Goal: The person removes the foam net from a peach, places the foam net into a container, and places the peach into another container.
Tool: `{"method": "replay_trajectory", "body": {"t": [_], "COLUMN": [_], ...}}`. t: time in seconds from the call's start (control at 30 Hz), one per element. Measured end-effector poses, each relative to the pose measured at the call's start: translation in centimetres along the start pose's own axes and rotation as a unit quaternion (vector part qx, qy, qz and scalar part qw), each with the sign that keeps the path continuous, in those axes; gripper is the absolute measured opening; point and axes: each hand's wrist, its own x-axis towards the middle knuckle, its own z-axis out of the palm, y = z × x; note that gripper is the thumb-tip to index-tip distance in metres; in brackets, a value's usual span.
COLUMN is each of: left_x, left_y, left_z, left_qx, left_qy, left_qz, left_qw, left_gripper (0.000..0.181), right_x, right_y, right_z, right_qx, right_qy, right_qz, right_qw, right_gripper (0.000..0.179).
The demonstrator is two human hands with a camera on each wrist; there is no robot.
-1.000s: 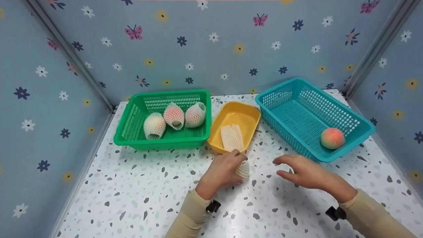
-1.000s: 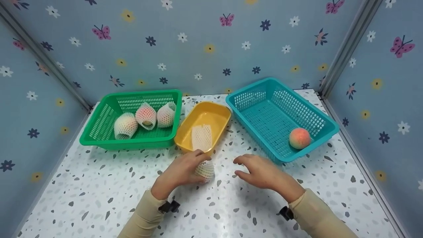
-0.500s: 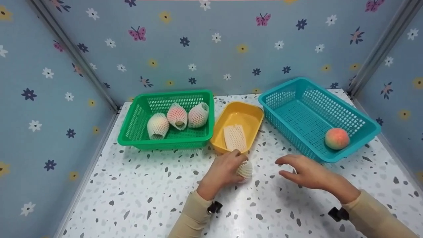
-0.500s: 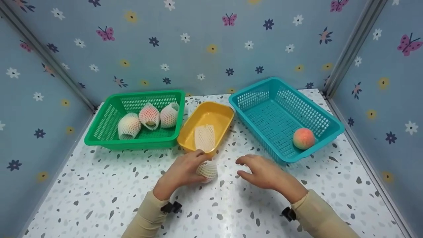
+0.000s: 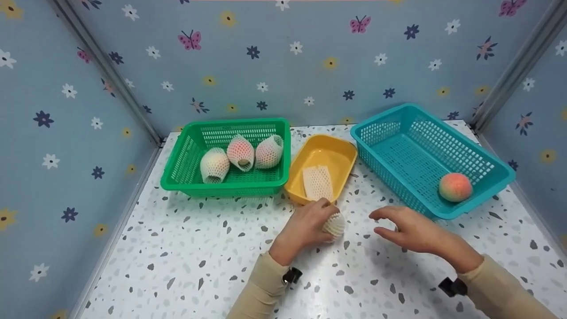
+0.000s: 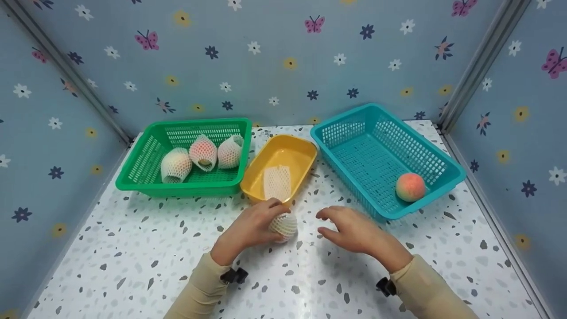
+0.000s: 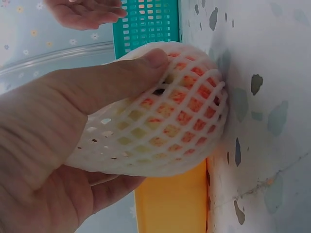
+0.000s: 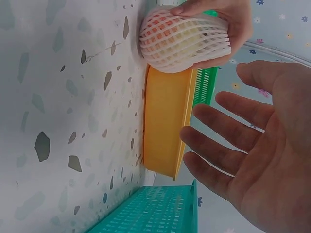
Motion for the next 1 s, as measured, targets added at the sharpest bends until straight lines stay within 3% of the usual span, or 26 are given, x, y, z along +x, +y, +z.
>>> {"method": "replay_trajectory", "body": {"t": [0.3,0.6,0.77,0.9,1.0], "left_x": [-0.3,-0.6,-0.9,-1.1,-1.4], "left_y": [-0.5,-1.2,-1.9,-2.4,-2.8], "left_z": [-0.1,-0.9,-1.4,-1.6,-1.8], "left_qx": [-0.048,-0.063,-0.054,-0.045,-0.059], "left_qy": [0.017,0.04,0.057,0.082,0.117], "left_qz": [-0.001,0.002,-0.003,-0.013,-0.025], "left_qw": [0.9987,0.9972,0.9969,0.9956,0.9911], "left_gripper": [0.071,0.074,0.073,0.066,0.06], "right_x": [0.4,0.7,1.3,2.1,3.0], "right_y": [-0.3,-0.4,-0.7,-1.6,-2.4], "right_z": [0.0,0.1,0.5,0.9,1.4], "right_qx": [0.008,0.021,0.024,0.027,0.019], "right_qy": [0.001,0.007,0.094,0.179,0.215], "right_qz": [-0.019,-0.017,-0.067,-0.14,-0.17], "right_qw": [0.9998,0.9996,0.9931,0.9735,0.9615], "right_gripper": [0.03,0.028,0.017,0.018,0.018]}}
